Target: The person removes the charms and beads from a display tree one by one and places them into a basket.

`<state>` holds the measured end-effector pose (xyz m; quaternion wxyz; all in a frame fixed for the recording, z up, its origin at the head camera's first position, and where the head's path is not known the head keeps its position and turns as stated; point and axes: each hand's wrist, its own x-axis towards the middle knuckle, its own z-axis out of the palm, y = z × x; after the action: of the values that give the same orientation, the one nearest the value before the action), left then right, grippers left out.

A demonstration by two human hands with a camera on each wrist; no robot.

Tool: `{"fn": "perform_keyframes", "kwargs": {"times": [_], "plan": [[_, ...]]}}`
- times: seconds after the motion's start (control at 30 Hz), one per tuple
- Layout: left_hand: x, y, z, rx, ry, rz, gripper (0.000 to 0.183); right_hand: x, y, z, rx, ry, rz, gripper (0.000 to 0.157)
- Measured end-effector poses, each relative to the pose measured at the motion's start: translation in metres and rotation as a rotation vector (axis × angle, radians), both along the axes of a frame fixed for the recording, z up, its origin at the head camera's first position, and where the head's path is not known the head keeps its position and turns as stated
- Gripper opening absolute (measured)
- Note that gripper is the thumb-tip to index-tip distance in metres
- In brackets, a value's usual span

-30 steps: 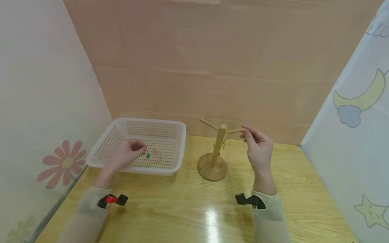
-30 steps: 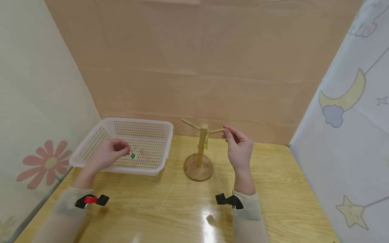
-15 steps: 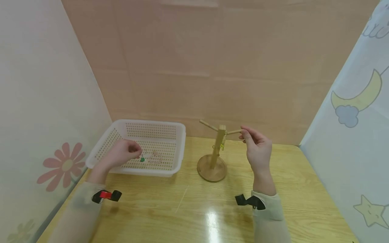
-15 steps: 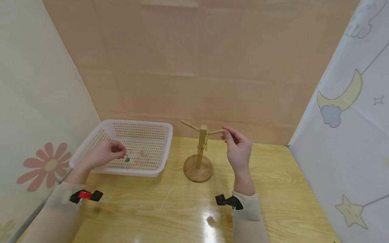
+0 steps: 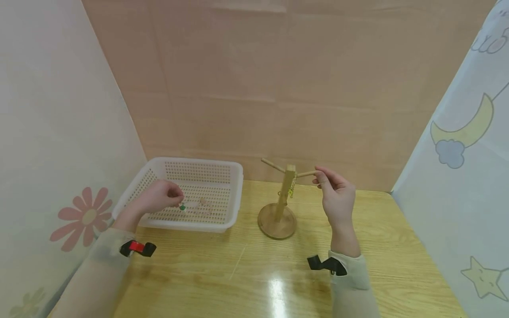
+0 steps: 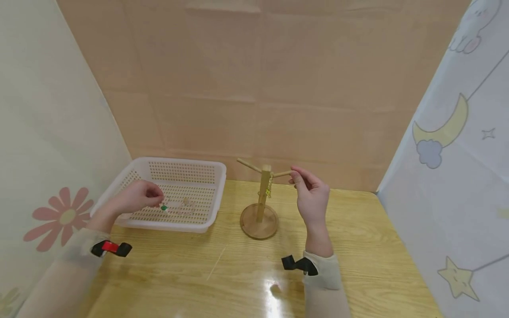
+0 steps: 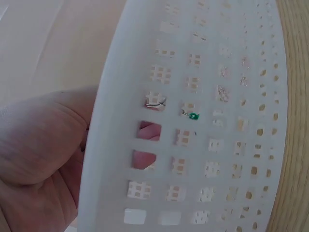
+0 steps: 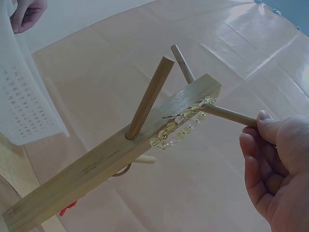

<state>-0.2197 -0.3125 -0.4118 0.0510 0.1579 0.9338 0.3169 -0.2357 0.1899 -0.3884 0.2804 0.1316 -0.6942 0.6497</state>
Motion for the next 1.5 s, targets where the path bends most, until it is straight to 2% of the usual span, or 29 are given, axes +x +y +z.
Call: {"fn": "perform_keyframes", "kwargs": {"times": [0.43, 0.77, 1.03, 1.5], "plan": [[-0.005, -0.004, -0.008, -0.070, -0.051, -0.008, 0.010, -0.001, 0.000, -0.001, 0.011, 0.006, 0.011, 0.021], [-0.009, -0.004, -0.008, -0.078, -0.044, -0.018, 0.009, 0.000, 0.000, 0.000, 0.005, -0.006, 0.000, 0.025], [-0.012, -0.003, -0.008, -0.107, -0.031, -0.018, 0.010, 0.001, 0.001, -0.001, -0.016, -0.013, 0.004, 0.021], [-0.015, -0.006, -0.011, -0.097, -0.024, -0.039, 0.008, 0.001, 0.000, 0.000, -0.007, -0.023, 0.000, 0.021]]}}
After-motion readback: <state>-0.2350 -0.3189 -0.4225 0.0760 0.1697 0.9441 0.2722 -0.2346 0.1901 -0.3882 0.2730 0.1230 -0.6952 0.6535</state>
